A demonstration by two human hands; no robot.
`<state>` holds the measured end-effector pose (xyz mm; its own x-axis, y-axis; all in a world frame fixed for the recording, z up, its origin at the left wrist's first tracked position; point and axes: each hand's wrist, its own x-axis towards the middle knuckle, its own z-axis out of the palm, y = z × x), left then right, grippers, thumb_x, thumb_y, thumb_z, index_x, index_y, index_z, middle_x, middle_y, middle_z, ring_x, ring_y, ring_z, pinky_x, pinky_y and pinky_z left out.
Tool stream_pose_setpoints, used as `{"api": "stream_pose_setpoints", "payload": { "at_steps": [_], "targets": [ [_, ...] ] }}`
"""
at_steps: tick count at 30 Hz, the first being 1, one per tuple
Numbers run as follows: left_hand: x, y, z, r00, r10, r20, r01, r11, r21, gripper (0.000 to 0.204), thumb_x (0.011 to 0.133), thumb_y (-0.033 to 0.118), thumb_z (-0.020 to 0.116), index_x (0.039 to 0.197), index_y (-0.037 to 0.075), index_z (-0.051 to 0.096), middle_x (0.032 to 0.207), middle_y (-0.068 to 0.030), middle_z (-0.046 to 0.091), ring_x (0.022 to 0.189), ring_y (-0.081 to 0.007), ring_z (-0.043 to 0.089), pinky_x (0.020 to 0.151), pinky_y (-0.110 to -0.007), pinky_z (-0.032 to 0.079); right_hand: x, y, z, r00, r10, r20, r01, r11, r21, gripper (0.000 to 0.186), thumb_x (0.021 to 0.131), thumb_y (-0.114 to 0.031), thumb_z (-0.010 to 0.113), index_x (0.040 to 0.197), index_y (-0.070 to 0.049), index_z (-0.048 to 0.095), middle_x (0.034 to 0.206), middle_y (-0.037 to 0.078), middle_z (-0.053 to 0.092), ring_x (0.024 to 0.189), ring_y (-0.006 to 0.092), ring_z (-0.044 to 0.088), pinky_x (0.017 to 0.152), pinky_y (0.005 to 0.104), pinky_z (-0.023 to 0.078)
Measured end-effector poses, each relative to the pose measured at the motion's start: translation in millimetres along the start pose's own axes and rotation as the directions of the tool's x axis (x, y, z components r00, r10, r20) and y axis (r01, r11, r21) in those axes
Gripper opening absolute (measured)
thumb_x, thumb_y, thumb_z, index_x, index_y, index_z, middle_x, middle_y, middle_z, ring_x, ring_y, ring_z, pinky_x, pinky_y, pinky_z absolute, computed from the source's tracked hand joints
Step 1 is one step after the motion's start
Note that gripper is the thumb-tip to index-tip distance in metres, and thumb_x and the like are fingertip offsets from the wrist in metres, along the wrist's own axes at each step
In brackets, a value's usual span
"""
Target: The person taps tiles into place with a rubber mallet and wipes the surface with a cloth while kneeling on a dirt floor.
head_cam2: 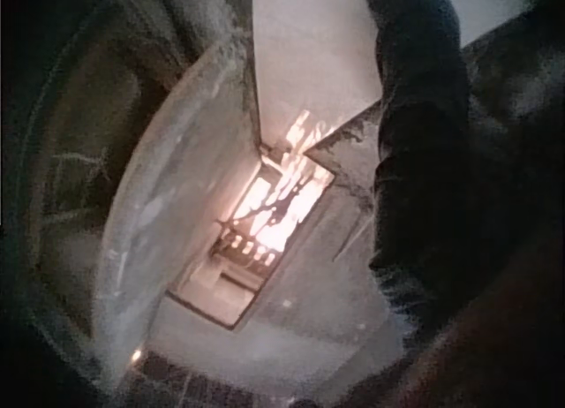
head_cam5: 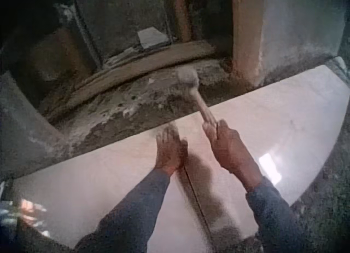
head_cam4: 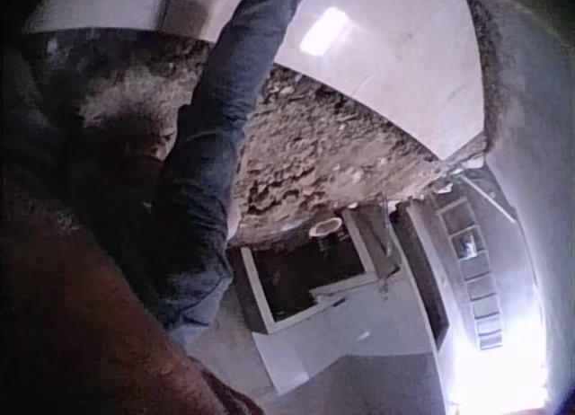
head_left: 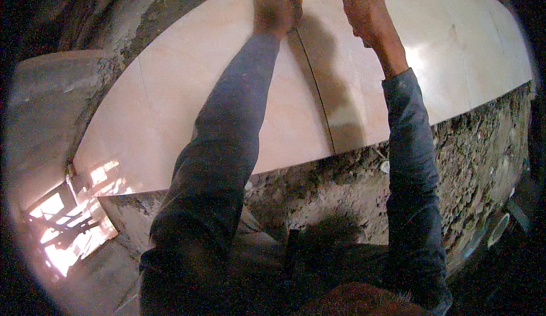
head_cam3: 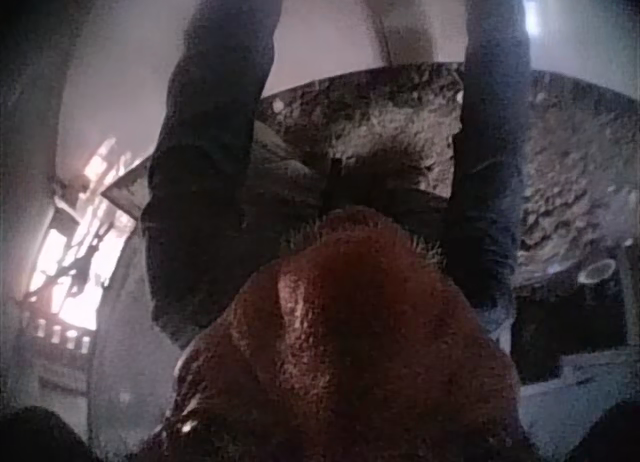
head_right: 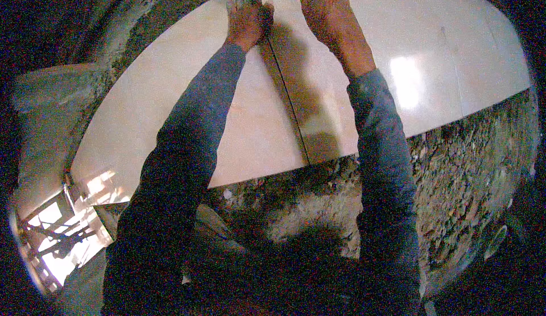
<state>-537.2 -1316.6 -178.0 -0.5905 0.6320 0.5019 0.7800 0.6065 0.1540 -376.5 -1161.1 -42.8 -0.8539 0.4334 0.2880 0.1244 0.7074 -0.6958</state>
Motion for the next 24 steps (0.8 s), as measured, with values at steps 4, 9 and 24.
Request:
{"api": "stream_pose_setpoints", "payload": {
  "at_steps": [4,9,24],
  "targets": [
    [4.7,5.2,7.6,0.999,-0.025,0.021,0.022,0.988,0.151,0.073,0.104,0.045,0.044,0.153,-0.008,0.036,0.157,-0.0309,0.04,0.147,-0.0493,0.035,0.117,-0.068,0.024,-26.0,31.3,23.6,0.994,0.076,-0.082,-0.086,0.989,-0.123,0.057,0.109,-0.054,0.042,0.118,0.001,0.053,0.089,0.021,0.068,0.069,0.0417,0.065,0.067,0.0452,0.057],
    [3.9,17.1,0.3,0.997,-0.071,0.034,0.067,0.993,0.095,0.072,0.105,0.044,0.042,0.155,-0.007,0.033,0.158,-0.0295,0.037,0.145,-0.0482,0.035,0.118,-0.067,0.022,-7.9,23.7,-0.1,0.971,0.22,0.095,-0.223,0.975,0.025,0.054,0.108,-0.053,0.045,0.106,0.001,0.047,0.078,0.017,0.063,0.059,0.0336,0.059,0.055,0.0464,0.051],
    [13.1,28.2,6.3,1.0,-0.015,0.0,0.014,0.975,0.223,0.064,0.101,0.041,0.047,0.144,-0.007,0.046,0.15,-0.0236,0.045,0.139,-0.0402,0.041,0.112,-0.066,0.029,-3.7,84.0,-22.7,0.972,0.232,-0.045,-0.237,0.958,-0.159,0.061,0.104,-0.057,0.049,0.102,0.004,0.054,0.097,0.032,0.069,0.089,0.0542,0.067,0.077,0.0551,0.055]
  ]
}}
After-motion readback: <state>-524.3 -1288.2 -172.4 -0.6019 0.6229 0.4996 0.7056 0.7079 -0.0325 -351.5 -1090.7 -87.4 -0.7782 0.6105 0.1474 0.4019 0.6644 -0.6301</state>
